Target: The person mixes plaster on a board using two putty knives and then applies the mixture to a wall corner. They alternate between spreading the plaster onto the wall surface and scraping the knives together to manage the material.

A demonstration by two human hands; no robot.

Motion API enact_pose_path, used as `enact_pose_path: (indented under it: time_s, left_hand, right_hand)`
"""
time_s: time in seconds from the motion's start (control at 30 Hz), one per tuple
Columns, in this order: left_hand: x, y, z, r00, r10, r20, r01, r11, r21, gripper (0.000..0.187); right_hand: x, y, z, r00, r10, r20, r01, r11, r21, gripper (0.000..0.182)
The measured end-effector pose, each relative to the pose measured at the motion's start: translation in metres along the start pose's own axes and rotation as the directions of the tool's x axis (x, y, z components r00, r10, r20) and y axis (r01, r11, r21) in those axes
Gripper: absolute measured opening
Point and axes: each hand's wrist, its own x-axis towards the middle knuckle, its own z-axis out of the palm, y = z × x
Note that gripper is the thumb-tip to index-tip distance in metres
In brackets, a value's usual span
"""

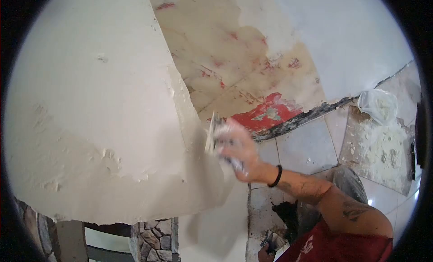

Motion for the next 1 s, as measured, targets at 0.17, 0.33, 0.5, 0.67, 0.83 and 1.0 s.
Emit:
enact_pose_path:
  time_s: [0.17, 0.33, 0.5, 0.67, 0.83, 1.0]
  left_hand:
    - [-0.002, -0.005, -0.001, 1.000, -0.014, -0.004, 0.014, 1.000, -0.024, 0.027]
    - [0.001, -0.007, -0.006, 1.000, -0.024, -0.002, 0.024, 0.999, -0.048, 0.027]
    - [0.004, -0.008, -0.005, 0.999, -0.030, 0.014, 0.031, 0.998, -0.060, 0.028]
    - [0.006, -0.004, 0.000, 0.999, -0.019, 0.029, 0.021, 0.998, -0.064, 0.028]
    - [0.010, -0.001, 0.003, 0.999, -0.012, 0.045, 0.015, 0.998, -0.067, 0.028]
    - [0.011, -0.005, -0.001, 0.999, -0.025, 0.040, 0.028, 0.996, -0.081, 0.029]
  right_hand:
    - [0.110, 0.006, -0.020, 0.955, -0.130, -0.267, 0.129, 0.991, -0.022, 0.051]
    - [0.113, 0.009, 0.005, 0.966, -0.173, -0.192, 0.157, 0.983, -0.098, 0.052]
    - [0.041, 0.001, 0.035, 0.982, -0.090, -0.167, 0.079, 0.994, -0.074, 0.049]
    - [-0.032, -0.022, 0.041, 0.999, 0.011, 0.035, -0.011, 1.000, 0.000, 0.065]
    - [-0.016, -0.008, -0.004, 0.999, -0.037, 0.031, 0.037, 0.999, -0.011, 0.060]
    - [0.115, 0.003, -0.029, 0.936, -0.229, -0.267, 0.192, 0.969, -0.159, 0.059]
